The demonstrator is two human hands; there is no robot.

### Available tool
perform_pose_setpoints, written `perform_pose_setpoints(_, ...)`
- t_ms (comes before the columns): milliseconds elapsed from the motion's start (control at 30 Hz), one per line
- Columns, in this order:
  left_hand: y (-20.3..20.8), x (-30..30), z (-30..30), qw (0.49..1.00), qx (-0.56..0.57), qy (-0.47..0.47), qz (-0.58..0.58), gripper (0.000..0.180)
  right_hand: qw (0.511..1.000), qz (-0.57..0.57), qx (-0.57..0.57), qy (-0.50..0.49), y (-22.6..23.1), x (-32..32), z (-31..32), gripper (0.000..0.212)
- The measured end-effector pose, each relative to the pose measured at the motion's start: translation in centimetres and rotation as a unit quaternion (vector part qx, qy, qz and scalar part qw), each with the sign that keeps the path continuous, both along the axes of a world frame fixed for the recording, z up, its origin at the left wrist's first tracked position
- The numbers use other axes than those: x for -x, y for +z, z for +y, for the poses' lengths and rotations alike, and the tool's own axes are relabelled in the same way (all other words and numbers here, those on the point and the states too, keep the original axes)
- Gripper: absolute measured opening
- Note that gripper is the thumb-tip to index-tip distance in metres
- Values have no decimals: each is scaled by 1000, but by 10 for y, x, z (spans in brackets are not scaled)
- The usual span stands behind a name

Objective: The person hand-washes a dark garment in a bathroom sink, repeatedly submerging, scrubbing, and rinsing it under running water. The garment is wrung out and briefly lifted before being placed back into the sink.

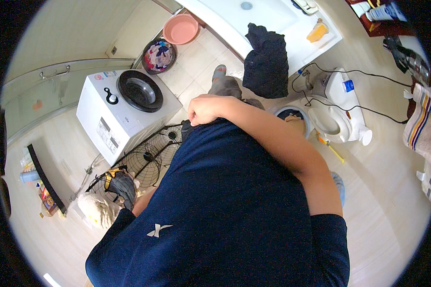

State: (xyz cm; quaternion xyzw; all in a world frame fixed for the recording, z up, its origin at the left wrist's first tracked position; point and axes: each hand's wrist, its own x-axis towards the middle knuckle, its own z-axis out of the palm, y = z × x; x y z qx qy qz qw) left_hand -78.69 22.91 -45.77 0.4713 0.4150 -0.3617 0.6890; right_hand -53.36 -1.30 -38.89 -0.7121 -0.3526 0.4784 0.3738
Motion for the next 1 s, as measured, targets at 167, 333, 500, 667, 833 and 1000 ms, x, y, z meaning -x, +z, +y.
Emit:
perform_pose_setpoints(167,4,-26,-18,981,-142,-52,-123,69,997,-54,-44,-37,-6,6,-4,30)
perform_pose_setpoints(333,35,-74,-19,991,-43,-12,-128,67,993,-56,-49,-95,8,4,-31,21)
perform_pose_setpoints(500,66,-129,-20,972,-99,-133,-166,78,992,-33,24,-120,39,2,-61,16)
perform_pose_setpoints(667,63,-169,-16,943,-58,-231,-233,89,991,-10,83,-105,62,-6,-79,20)
perform_pose_setpoints(833,49,-167,27,989,138,-24,-54,78,989,-102,16,-110,71,-28,-46,22)
perform_pose_setpoints(1000,40,-154,51,969,215,117,-22,76,967,-116,-215,67,57,-30,70,10)
